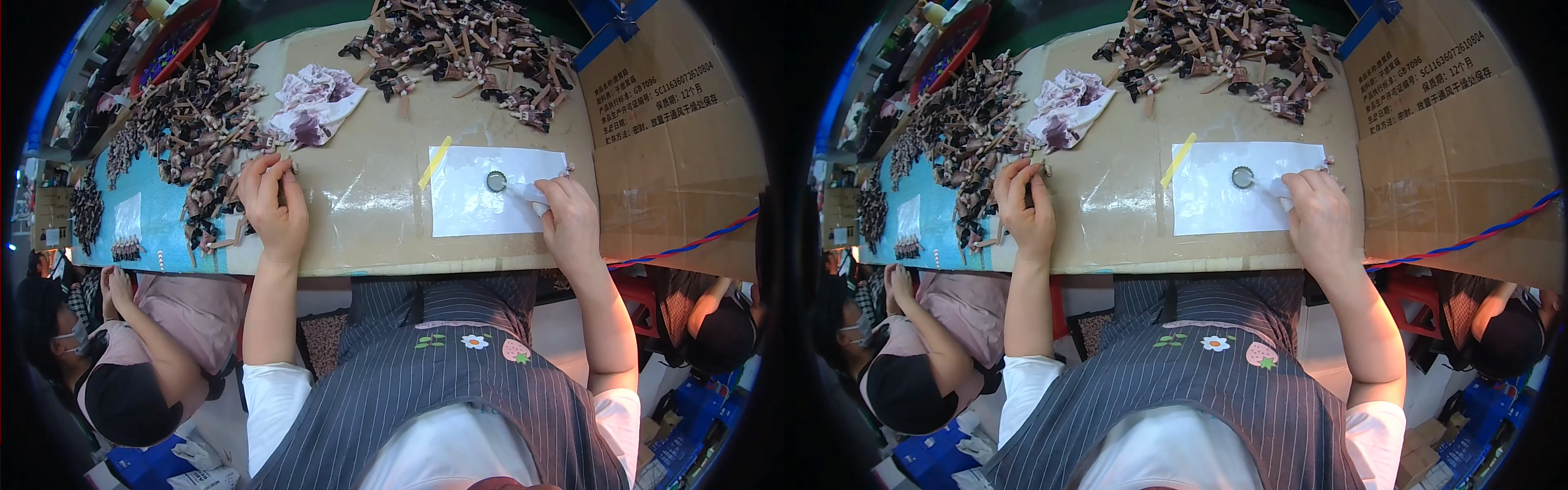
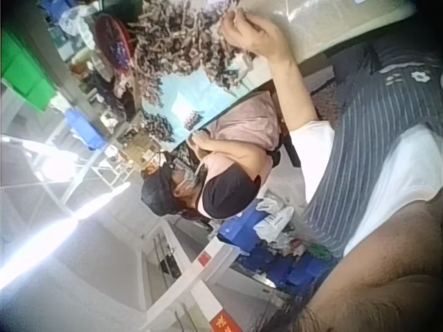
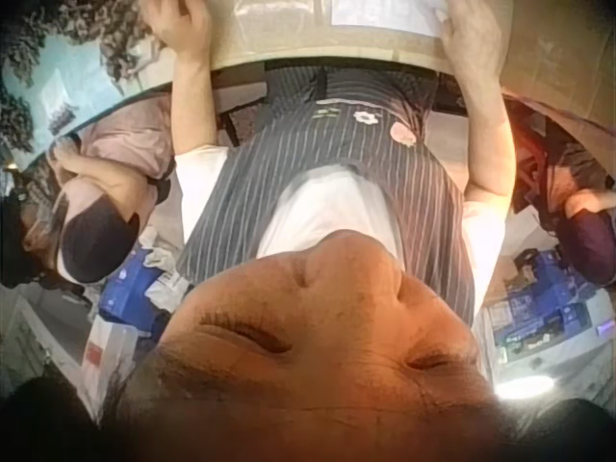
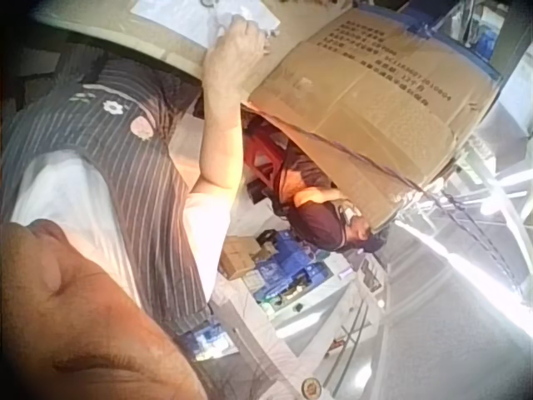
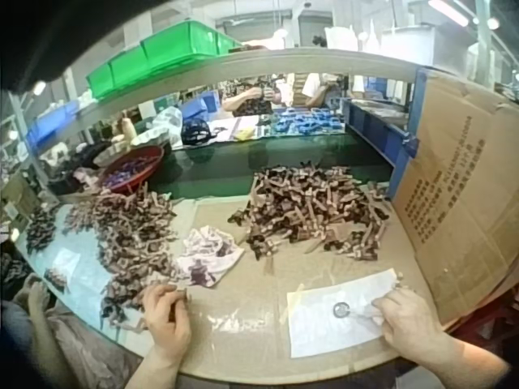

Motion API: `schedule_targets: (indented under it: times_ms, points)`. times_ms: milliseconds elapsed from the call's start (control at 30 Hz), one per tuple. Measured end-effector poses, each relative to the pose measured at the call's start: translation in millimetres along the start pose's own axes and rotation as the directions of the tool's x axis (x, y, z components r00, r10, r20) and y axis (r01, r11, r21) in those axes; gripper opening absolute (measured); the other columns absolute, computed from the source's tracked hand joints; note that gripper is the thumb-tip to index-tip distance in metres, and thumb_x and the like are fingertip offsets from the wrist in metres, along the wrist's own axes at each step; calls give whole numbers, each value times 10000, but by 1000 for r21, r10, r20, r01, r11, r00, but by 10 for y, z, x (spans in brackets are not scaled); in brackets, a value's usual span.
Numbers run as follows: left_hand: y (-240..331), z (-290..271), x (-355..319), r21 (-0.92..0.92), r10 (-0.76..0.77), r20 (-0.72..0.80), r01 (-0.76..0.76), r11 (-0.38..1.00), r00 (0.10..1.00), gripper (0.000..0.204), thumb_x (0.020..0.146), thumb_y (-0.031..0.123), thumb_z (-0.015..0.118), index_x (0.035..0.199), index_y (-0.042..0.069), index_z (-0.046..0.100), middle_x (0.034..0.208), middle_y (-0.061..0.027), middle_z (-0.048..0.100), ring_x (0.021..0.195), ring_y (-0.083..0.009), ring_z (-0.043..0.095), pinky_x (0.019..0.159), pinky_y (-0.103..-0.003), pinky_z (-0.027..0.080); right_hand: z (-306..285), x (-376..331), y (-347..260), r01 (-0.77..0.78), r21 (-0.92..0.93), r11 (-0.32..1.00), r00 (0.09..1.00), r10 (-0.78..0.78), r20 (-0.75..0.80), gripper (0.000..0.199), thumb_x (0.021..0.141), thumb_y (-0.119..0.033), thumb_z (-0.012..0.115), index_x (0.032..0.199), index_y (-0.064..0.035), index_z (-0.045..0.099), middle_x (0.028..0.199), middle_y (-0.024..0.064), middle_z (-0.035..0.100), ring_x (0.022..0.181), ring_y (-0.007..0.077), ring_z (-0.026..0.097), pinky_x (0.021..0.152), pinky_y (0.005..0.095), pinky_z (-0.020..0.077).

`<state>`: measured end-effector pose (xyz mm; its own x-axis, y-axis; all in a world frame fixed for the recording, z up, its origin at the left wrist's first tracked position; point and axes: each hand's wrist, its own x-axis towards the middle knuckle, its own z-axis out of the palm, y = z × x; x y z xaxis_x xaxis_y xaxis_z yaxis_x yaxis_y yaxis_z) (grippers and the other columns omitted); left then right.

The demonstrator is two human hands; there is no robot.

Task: The person assembles miniature figurines by picking up figurine bodies and head pieces, applying glue from a bottle cap, and attaching the heads onto the bodies by hand.

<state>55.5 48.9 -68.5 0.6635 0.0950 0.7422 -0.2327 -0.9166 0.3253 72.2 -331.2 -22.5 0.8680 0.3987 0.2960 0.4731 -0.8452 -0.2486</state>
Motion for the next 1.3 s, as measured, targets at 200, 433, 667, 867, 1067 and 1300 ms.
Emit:
schedule_targets:
  times_ms: [200, 433, 667, 867, 1067, 1300]
  points:
    - [-30, 58, 72, -15, -7, -5, 7, 1000, 1000, 127, 823, -25, 618, 943, -12, 657, 1050, -137, 623, 1017, -311, 562, 899, -386, 424, 21, 71, 90, -85, 178, 980, 995, 93, -34, 275, 718, 67, 614, 988, 13, 619, 933, 154, 623, 894, 337, 599, 787, 393, 485]
    - [-30, 40, 42, -25, -7, -73, 5, 1000, 997, 130, 777, -22, 622, 905, -5, 638, 1009, -179, 610, 990, -369, 570, 890, -446, 434, -16, 367, -12, -210, 949, 237, 914, 391, 105, 290, 816, 29, 648, 1098, 6, 583, 982, 35, 632, 923, 113, 599, 818, 255, 481]
    - [94, -80, 1, -100, -26, -73, 18, 995, 997, 136, 742, -27, 621, 872, 8, 637, 968, -144, 606, 973, -347, 565, 885, -438, 415, -799, 2199, -490, 304, 912, 276, 874, 300, -382, 249, 839, -2, 659, 1079, 40, 608, 989, 61, 663, 909, 117, 616, 830, 265, 481]
    - [109, -11, 77, -148, 6, -70, -17, 989, 998, 153, 715, -29, 624, 861, 12, 643, 935, -124, 608, 946, -323, 567, 849, -431, 402, -1461, 4306, 263, 242, 648, 722, 727, 307, -614, 294, 713, -188, 749, 915, 15, 682, 866, 121, 699, 814, 204, 663, 776, 319, 518]
    - [42, -13, 86, -180, -16, -26, 11, 984, 1000, 157, 696, -24, 628, 847, 18, 646, 915, -118, 610, 925, -308, 571, 830, -425, 396, -1885, 4910, 795, -325, 270, 906, 688, 423, -590, 301, 667, -253, 758, 900, -63, 739, 936, 162, 718, 900, 298, 690, 830, 381, 523]
    - [68, -17, 68, -202, -34, 51, 44, 978, 998, 176, 676, -20, 624, 846, 24, 640, 911, -109, 599, 928, -310, 565, 837, -425, 391, -1850, 5103, 1060, -402, 132, 906, 744, 407, -529, 330, 652, -272, 800, 896, -54, 755, 981, 156, 718, 951, 290, 689, 861, 361, 530]
